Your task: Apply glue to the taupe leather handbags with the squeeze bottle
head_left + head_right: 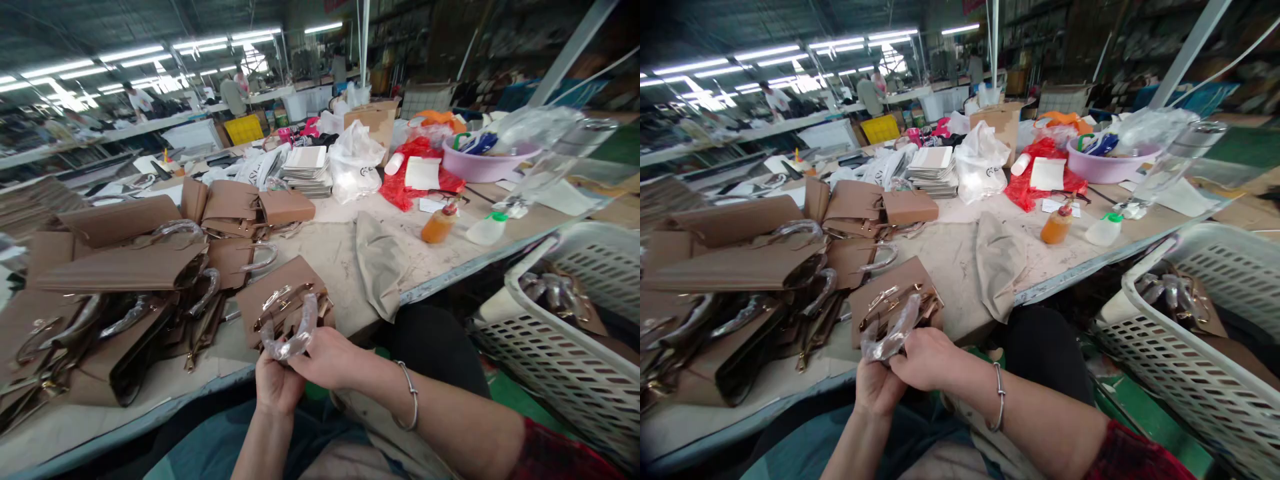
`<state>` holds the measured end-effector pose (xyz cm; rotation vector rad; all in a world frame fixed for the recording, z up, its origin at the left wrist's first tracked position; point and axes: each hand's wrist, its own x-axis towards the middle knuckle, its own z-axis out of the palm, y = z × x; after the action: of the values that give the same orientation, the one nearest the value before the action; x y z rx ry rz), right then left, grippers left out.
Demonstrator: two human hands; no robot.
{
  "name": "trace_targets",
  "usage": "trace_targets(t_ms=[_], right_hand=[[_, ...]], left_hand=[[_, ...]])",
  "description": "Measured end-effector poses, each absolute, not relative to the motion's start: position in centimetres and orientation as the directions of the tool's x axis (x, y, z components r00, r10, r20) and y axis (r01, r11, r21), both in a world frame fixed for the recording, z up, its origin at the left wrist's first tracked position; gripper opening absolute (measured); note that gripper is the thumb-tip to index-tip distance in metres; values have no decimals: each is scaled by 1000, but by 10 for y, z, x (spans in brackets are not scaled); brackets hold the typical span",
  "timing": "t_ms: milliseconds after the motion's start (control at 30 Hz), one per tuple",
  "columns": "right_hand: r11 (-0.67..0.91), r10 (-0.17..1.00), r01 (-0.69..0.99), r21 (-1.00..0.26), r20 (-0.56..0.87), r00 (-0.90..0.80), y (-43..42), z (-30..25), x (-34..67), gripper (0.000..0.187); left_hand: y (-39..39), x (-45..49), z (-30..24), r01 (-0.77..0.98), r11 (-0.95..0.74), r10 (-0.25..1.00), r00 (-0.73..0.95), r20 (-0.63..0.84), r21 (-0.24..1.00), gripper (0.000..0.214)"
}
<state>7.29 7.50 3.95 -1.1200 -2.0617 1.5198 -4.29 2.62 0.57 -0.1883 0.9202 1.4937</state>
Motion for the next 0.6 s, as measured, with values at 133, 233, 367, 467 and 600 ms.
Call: trace_targets(t_ms=[133,233,367,467,600], right_hand=[[229,828,469,-853,-83,-555,64,34,83,26],[403,862,531,-745,114,-494,64,29,91,50],[518,825,497,-696,255,-504,75,28,102,75],[492,821,387,-780,268,-504,90,22,114,41],[292,895,286,-913,155,-418,112,9,125,29]], left_hand=[[35,-43,10,-900,148,723,-184,-665,410,39],[36,-41,14,-891,181,677,-194,-710,416,38],[32,-40,19,-886,195,638,-210,-741,420,38],[27,-45,22,-893,193,633,-203,-747,407,40],[14,-57,19,-905,211,672,-140,-727,369,42]])
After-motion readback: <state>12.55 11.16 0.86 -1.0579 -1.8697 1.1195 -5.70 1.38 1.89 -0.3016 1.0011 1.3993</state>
